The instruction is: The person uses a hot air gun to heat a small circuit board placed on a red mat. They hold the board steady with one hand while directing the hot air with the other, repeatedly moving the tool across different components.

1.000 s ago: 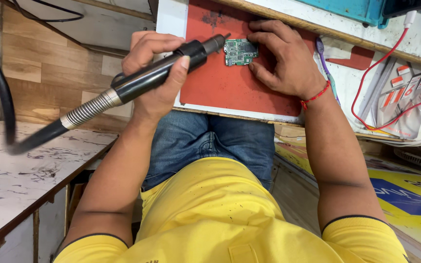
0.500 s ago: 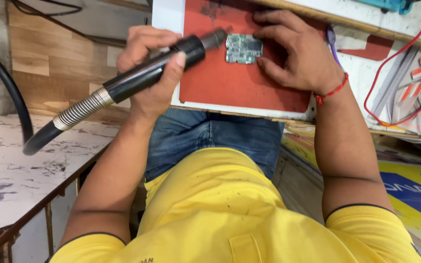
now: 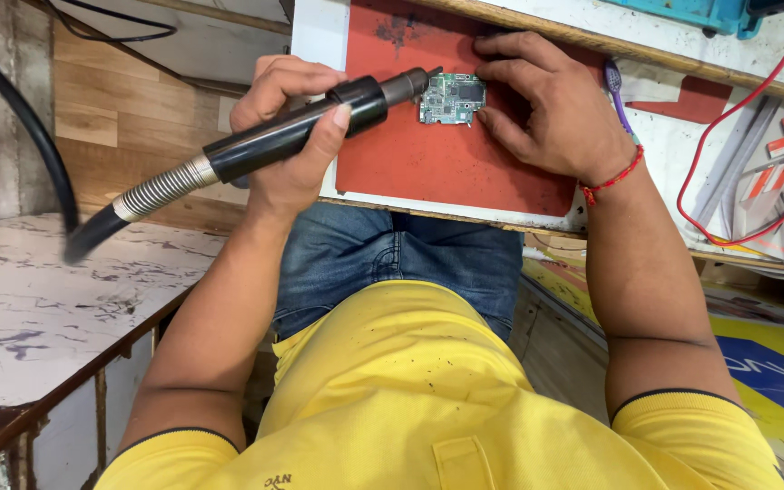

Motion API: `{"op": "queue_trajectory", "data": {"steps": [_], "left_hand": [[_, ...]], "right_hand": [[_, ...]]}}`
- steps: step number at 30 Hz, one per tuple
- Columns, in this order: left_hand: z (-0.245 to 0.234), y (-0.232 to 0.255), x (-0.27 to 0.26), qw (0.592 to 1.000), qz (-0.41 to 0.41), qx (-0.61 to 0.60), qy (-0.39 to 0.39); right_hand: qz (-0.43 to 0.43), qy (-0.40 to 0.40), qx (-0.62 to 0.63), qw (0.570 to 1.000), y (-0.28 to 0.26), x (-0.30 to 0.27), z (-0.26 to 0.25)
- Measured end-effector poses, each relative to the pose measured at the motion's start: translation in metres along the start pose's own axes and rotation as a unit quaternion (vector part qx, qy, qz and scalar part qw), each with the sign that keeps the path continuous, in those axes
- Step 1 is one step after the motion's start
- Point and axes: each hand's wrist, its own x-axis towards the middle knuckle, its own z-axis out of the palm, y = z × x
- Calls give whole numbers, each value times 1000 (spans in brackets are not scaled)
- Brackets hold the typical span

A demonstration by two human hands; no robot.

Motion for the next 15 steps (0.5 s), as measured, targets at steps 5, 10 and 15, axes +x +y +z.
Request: {"op": "queue_trajectory", "data": {"steps": [5, 10, 15], "left_hand": [[3, 1, 1, 992, 85, 82, -41], [1, 1, 4, 987, 107, 84, -86], [2, 1, 2, 997, 65, 28, -11]], "right_hand": [[-2, 2, 8, 1000, -2, 1, 2], [3, -3, 10, 1000, -4, 1, 0], [8, -7, 1, 1000, -8, 3, -2]]}}
